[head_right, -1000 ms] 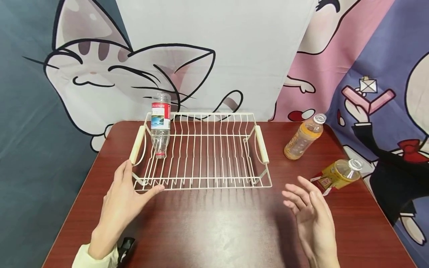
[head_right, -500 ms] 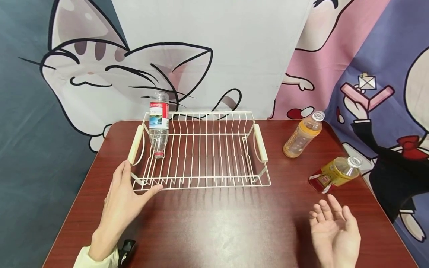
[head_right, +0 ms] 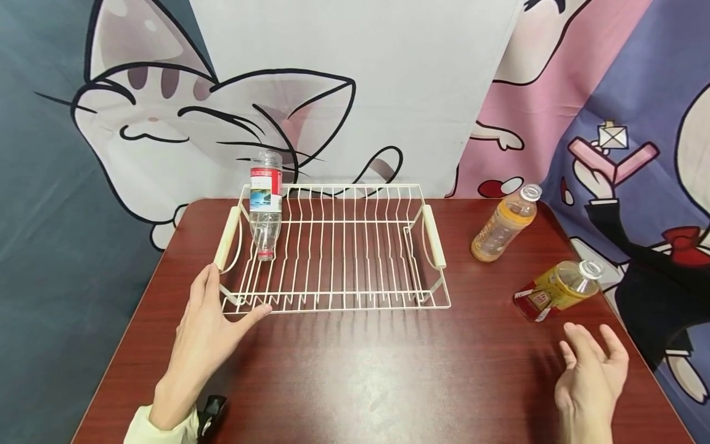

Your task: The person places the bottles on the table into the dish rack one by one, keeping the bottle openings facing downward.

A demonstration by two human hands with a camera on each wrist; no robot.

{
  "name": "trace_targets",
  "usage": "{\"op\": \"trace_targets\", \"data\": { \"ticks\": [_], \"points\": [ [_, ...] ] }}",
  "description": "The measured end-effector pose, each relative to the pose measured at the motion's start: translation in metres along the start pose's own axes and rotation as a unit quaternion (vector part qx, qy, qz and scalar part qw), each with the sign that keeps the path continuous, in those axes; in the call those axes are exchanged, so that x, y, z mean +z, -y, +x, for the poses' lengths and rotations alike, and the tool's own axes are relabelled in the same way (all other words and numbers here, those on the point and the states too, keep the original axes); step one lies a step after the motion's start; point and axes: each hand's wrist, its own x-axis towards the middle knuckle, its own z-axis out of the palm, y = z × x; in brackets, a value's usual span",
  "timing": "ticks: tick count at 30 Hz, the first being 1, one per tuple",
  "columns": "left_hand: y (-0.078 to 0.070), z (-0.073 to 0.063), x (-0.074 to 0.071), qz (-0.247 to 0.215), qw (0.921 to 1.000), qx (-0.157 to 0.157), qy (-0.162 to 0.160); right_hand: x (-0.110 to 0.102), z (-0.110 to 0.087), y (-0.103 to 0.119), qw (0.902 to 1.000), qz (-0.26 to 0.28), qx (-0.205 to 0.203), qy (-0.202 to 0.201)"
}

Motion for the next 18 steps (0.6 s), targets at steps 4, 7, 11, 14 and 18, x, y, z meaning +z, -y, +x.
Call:
{"op": "trace_targets", "data": {
  "ticks": [4, 7, 11, 14, 18],
  "points": [
    [0.0, 0.0, 0.0, 0.002, 1.0, 0.002, 0.0, 0.007, 0.011, 0.001, 0.9985, -0.054, 0.0, 0.008],
    [-0.001, 0.0, 0.0, 0.003, 1.0, 0.003, 0.0, 0.012, 0.017, -0.001, 0.9949, -0.1, -0.006, 0.008],
    [-0.001, 0.0, 0.0, 0.005, 1.0, 0.004, -0.001, 0.02, 0.02, -0.005, 0.9844, -0.174, -0.021, 0.021],
    [-0.001, -0.001, -0.001, 0.007, 1.0, 0.003, 0.002, 0.024, 0.023, -0.008, 0.9795, -0.192, -0.037, 0.048],
    [-0.001, -0.001, -0.001, 0.006, 1.0, 0.0, 0.004, 0.028, 0.027, -0.013, 0.9768, -0.19, -0.054, 0.083]
  ]
}}
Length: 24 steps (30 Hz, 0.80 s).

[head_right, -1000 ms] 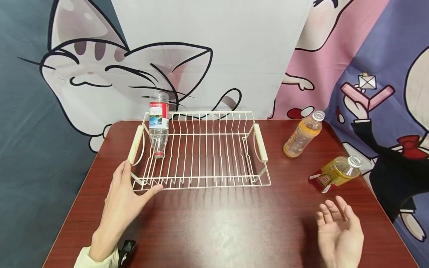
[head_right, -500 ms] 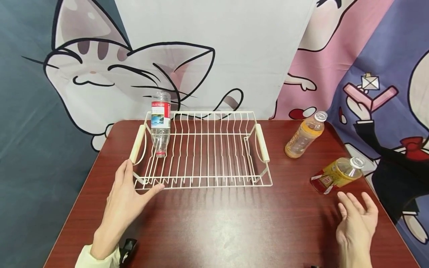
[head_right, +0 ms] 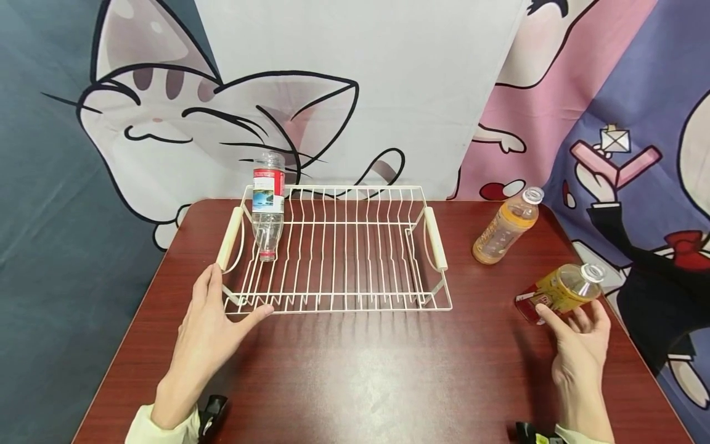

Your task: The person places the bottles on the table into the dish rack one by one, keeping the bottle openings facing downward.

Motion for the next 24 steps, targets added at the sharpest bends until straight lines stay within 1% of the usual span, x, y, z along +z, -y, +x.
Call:
{"op": "trace_targets", "data": {
  "ticks": [2, 5, 10, 15, 24],
  "points": [
    [0.0, 0.0, 0.0, 0.0, 1.0, -0.001, 0.0, 0.002, 0.002, -0.001, 0.9999, -0.013, -0.005, 0.003],
    [0.001, 0.0, 0.001, 0.0, 1.0, -0.001, 0.002, 0.006, 0.006, -0.002, 0.9988, -0.049, -0.007, -0.005],
    [0.002, 0.0, 0.001, -0.001, 1.0, 0.0, 0.0, 0.009, 0.012, -0.004, 0.9938, -0.108, -0.006, -0.026],
    [0.002, 0.001, 0.001, -0.002, 1.0, 0.001, -0.002, 0.008, 0.018, -0.007, 0.9889, -0.144, -0.005, -0.035],
    [0.002, 0.001, 0.001, -0.002, 1.0, 0.001, -0.003, 0.006, 0.025, -0.01, 0.9887, -0.146, -0.005, -0.032]
  ]
}}
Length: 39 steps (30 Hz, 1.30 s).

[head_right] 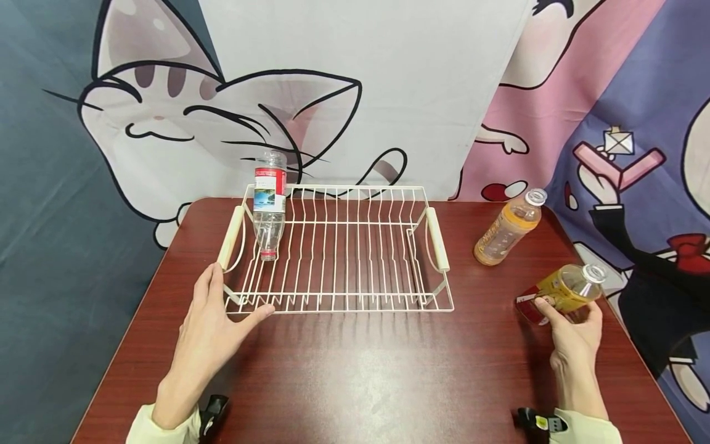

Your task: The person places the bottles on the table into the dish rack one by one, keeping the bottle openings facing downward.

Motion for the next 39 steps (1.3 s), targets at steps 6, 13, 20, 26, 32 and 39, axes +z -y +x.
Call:
{"op": "trace_targets", "data": {
  "ticks": [6, 13, 20, 26, 32, 39],
  "points": [
    [-0.001, -0.001, 0.001, 0.002, 1.0, 0.005, -0.004, -0.002, 0.001, -0.002, 0.9999, -0.012, 0.002, -0.005],
    [0.0, 0.0, 0.001, 0.006, 0.9999, 0.011, -0.005, -0.004, -0.001, -0.001, 0.9998, 0.015, 0.004, 0.009],
    [0.0, -0.001, 0.001, 0.004, 0.9999, 0.01, -0.003, -0.006, -0.009, 0.001, 0.9977, 0.057, -0.023, 0.027],
    [-0.001, -0.001, 0.001, 0.004, 1.0, 0.007, 0.003, -0.006, -0.02, 0.006, 0.9979, 0.049, -0.033, 0.026],
    [0.0, -0.002, 0.001, -0.002, 1.0, 0.005, 0.005, -0.001, -0.034, 0.01, 0.9964, 0.04, -0.055, 0.051],
    [0.001, -0.002, 0.001, -0.002, 0.9999, 0.014, 0.005, 0.003, -0.052, 0.015, 0.9947, 0.003, -0.068, 0.077]
  ]
}}
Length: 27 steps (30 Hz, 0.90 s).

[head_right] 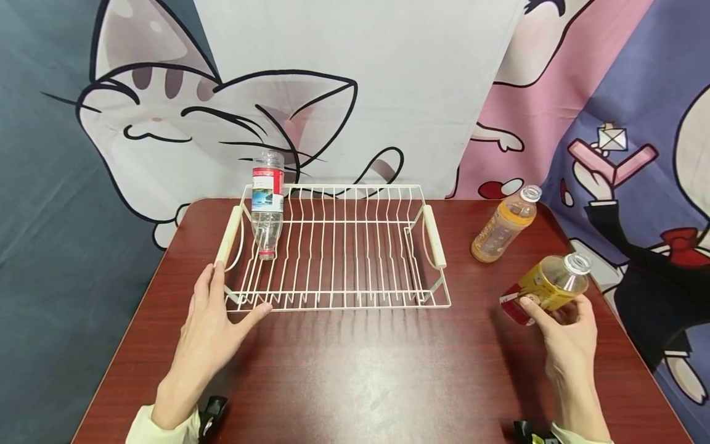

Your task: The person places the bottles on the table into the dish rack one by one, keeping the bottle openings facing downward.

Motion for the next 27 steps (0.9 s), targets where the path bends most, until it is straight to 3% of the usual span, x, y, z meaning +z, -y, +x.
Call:
{"op": "trace_targets", "data": {
  "ticks": [11, 16, 22, 27],
  "points": [
    [0.0, -0.001, -0.001, -0.003, 0.9999, 0.01, 0.004, 0.023, -0.027, 0.027, 0.9911, 0.022, -0.089, 0.096],
    [0.0, -0.005, -0.002, -0.009, 0.9994, 0.028, -0.015, 0.037, -0.042, 0.042, 0.9863, -0.024, -0.111, 0.119],
    [-0.015, -0.013, -0.008, -0.014, 0.9929, 0.087, -0.08, 0.053, -0.054, 0.055, 0.9745, -0.092, -0.129, 0.159],
    [-0.039, -0.022, -0.017, -0.023, 0.9785, 0.158, -0.131, 0.068, -0.063, 0.062, 0.9583, -0.145, -0.153, 0.193]
  ]
}}
